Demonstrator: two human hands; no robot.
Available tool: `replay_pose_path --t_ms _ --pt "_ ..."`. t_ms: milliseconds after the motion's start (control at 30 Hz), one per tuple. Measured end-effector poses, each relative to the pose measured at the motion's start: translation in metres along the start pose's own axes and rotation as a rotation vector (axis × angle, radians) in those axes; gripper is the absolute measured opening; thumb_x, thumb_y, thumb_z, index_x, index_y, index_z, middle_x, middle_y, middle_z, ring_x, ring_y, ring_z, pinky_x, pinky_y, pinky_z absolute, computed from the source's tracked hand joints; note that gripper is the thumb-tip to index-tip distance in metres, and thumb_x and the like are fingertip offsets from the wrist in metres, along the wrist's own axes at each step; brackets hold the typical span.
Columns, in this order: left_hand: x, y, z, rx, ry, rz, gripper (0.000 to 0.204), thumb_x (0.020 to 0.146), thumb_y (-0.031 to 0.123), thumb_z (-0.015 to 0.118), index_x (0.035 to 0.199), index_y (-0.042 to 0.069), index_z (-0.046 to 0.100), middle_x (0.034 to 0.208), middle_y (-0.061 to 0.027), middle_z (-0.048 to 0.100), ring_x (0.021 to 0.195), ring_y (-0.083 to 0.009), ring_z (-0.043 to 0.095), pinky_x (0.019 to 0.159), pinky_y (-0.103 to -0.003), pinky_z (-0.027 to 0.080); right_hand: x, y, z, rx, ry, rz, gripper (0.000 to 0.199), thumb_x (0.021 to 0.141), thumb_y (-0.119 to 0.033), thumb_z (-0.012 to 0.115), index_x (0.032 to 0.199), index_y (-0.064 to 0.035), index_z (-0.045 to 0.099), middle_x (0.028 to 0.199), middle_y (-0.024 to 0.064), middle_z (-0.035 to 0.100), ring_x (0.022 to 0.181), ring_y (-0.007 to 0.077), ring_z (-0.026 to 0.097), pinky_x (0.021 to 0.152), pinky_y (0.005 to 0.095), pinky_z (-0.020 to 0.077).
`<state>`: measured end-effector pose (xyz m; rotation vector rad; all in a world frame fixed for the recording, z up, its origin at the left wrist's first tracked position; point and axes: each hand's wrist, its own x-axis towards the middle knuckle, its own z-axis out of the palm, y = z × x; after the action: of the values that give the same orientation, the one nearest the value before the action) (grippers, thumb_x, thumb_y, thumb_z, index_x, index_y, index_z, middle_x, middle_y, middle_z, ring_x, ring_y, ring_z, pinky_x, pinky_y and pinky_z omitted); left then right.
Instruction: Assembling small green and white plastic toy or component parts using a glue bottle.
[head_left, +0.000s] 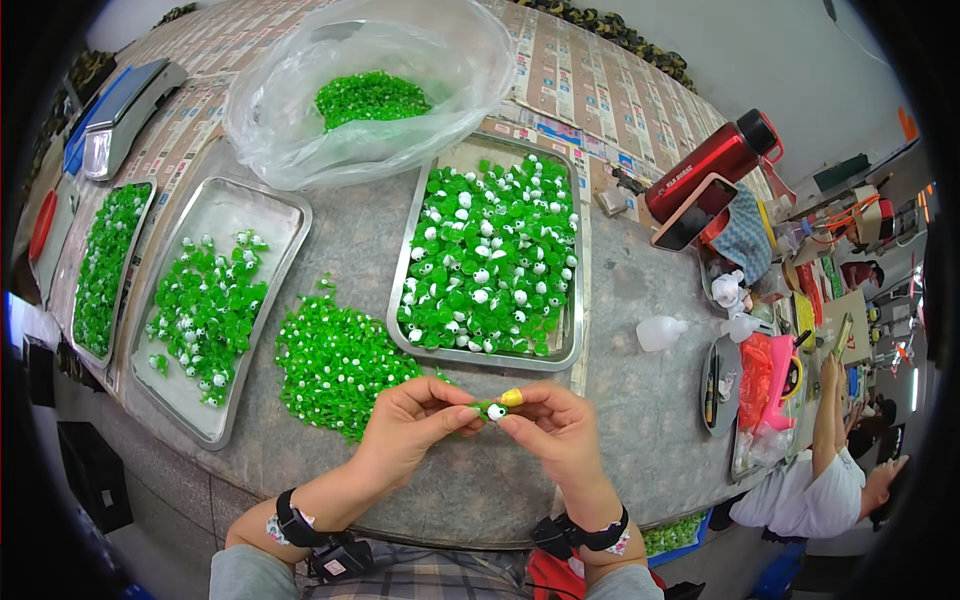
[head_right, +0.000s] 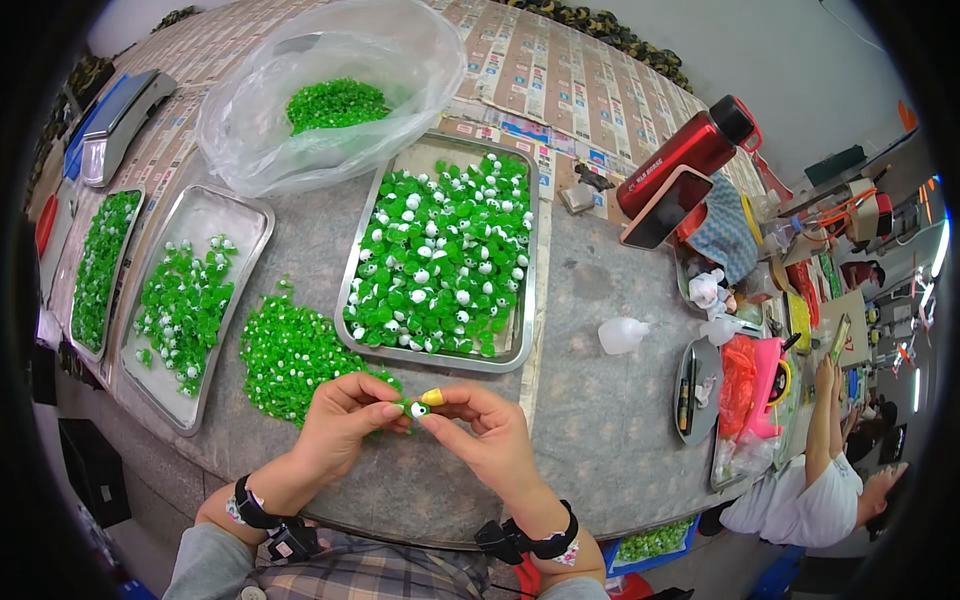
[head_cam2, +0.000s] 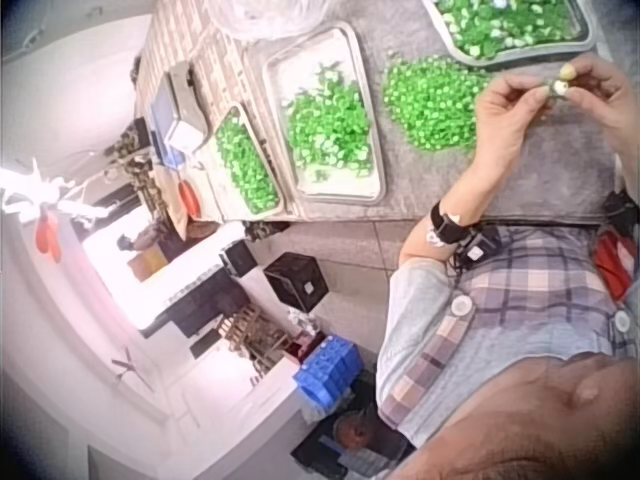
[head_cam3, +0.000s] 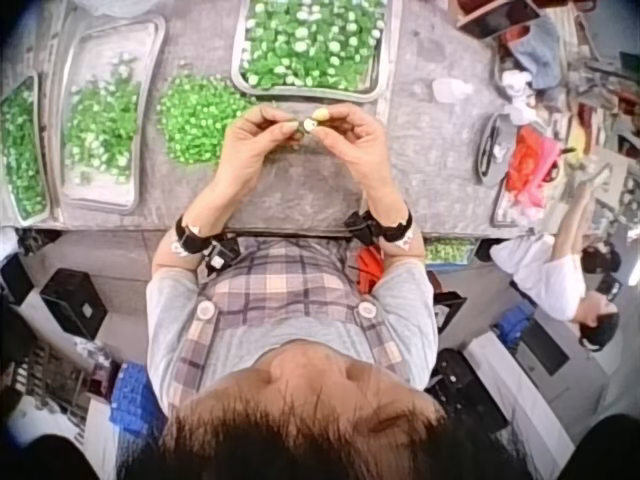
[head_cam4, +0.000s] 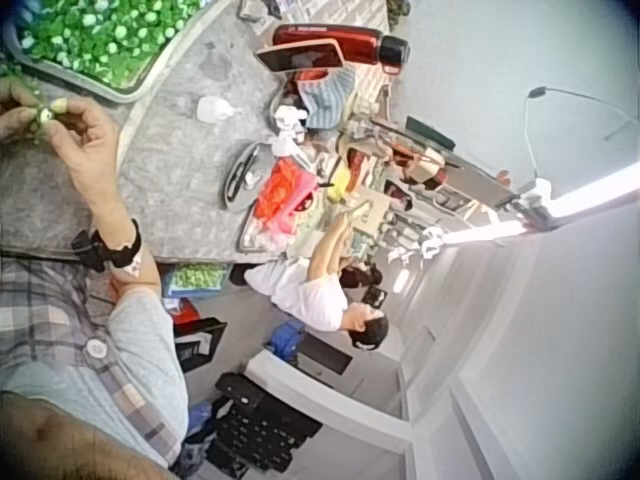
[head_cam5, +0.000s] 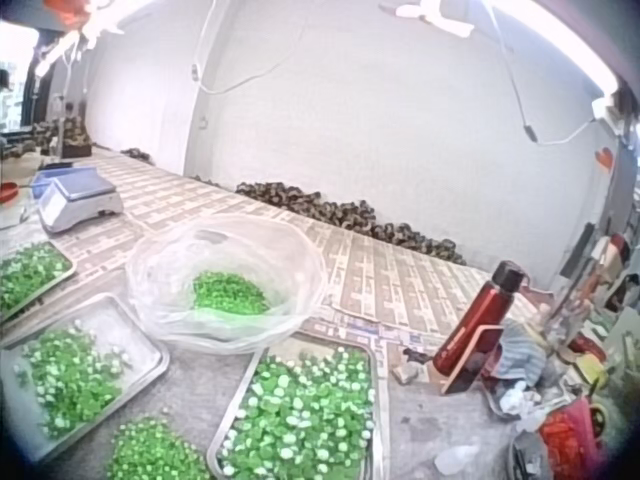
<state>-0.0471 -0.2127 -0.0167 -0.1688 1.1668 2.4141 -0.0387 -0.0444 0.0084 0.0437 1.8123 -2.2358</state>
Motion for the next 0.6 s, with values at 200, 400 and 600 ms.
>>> replay_pose_path --t_ms 200,400,600 --pt "-0.002 0.0 0.003 0.196 0.006 0.087 0.008 0.075 0.001 0.056 0.083 -0.002 0.055 0.082 -0.0088 0.058 0.073 -0.0123 0.056 0.065 -0.022 0.046 -0.001 0.004 0.003 -0.018 -0.012 -0.019 0.022 0.073 0.0 0.058 0.094 0.0017 0.05 0.089 0.0067 0.056 0.081 0.0108 0.054 0.07 0.0204 0.0434" --pt "-0.002 0.007 0.004 0.69 -0.008 0.332 0.009 0.068 -0.003 0.061 0.076 -0.001 0.057 0.075 -0.0072 0.056 0.068 -0.0124 0.054 0.058 -0.023 0.043 -0.001 0.003 -0.002 -0.005 -0.075 0.123 0.023 0.077 -0.002 0.054 0.1 0.0012 0.048 0.09 0.0065 0.056 0.08 0.0081 0.053 0.067 0.0173 0.0415" --pt "-0.002 0.012 0.003 0.996 -0.079 0.531 0.013 0.064 0.001 0.065 0.074 0.002 0.057 0.071 -0.0085 0.056 0.063 -0.017 0.055 0.054 -0.024 0.043 -0.001 0.002 -0.006 -0.135 -0.133 0.107 0.025 0.079 -0.005 0.053 0.103 0.0012 0.051 0.091 0.0053 0.057 0.08 0.0077 0.053 0.068 0.0179 0.0417"
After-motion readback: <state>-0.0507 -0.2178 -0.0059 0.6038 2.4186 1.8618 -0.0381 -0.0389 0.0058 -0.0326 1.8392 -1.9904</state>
